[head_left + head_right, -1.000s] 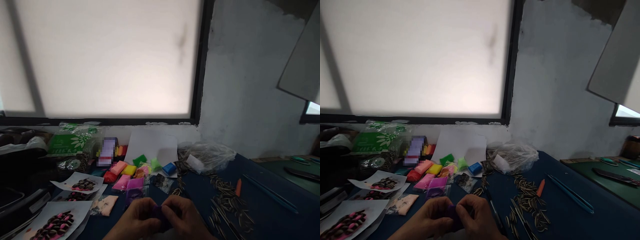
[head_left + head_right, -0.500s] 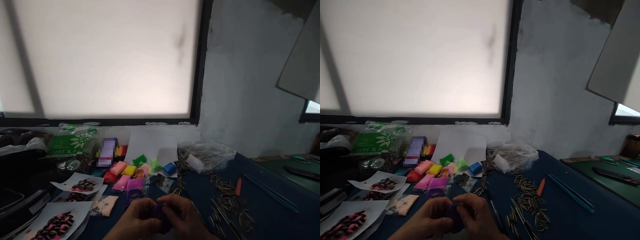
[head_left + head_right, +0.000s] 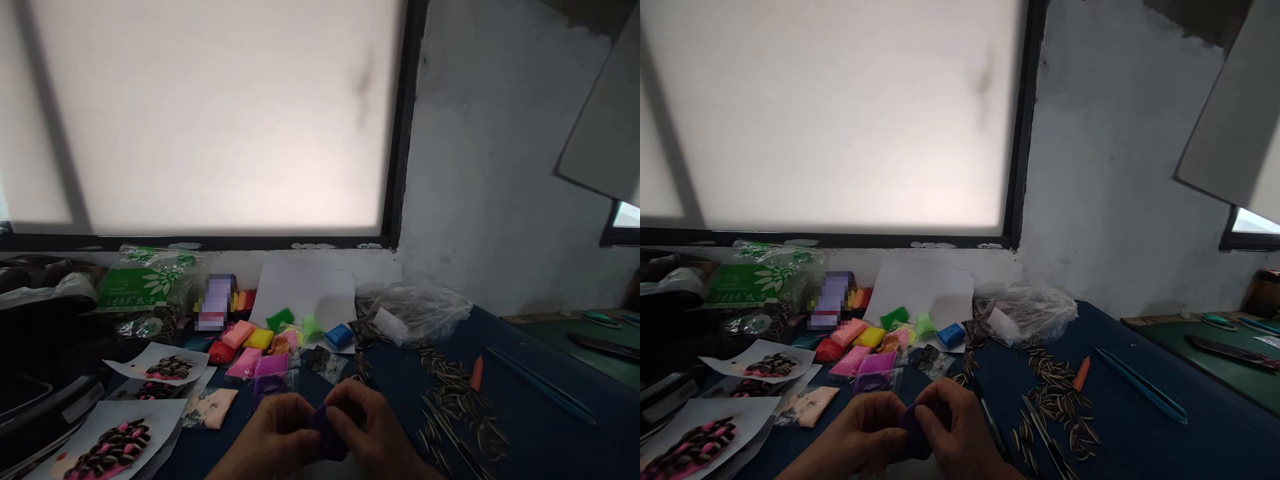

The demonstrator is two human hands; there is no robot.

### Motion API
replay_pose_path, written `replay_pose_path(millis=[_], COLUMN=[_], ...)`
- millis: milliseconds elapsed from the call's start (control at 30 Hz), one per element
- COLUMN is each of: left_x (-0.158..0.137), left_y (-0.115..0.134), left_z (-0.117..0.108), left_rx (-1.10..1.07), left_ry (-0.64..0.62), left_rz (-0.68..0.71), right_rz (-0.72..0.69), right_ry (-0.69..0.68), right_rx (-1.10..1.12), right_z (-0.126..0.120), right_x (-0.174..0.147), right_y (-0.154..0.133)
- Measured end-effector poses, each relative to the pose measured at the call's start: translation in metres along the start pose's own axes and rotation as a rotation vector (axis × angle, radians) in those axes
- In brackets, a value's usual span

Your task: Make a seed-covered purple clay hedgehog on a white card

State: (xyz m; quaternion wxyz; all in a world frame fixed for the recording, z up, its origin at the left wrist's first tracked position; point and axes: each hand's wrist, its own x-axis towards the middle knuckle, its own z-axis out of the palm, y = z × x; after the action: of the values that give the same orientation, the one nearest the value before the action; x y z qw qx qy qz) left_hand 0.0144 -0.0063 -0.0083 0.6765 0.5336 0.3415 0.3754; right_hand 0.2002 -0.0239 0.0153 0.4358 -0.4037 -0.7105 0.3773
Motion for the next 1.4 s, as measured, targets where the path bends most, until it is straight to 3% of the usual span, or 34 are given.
replay_pose_path(millis=[167,367,567,800,1233,1400], left_x=[-0.001,-0.002,-0.011,-0.013,-0.011,-0.013], left_y=[0.002,0.005,0.016,-0.001,0.02,0.021], left_z=[0.002,0.013,0.018,0.013,0.021,0.022], left_rx=[0.021,0.079,0.182,0.281,0.212,0.271], left_ry=[0.032,0.116,0.071,0.084,0.058,0.037], left_rz=[-0.026,-0.015,-0.022,0.047,-0.181,-0.174], right_rz=[0.019,0.079,0.062,0.056,0.077,0.161], right_ry=[-0.055,-0.011,-0.008,-0.004,-0.106,-0.165], right_rx=[0.033,-0.065,-0.132,-0.168,0.048,0.055], right_z=[0.001,0.001,0.001,0.0,0.003,0.0], right_x=[-0.001,0.0,0.0,0.001,-0.002,-0.001], right_y=[-0.008,-0.006,-0.003,-0.005,-0.008,-0.017])
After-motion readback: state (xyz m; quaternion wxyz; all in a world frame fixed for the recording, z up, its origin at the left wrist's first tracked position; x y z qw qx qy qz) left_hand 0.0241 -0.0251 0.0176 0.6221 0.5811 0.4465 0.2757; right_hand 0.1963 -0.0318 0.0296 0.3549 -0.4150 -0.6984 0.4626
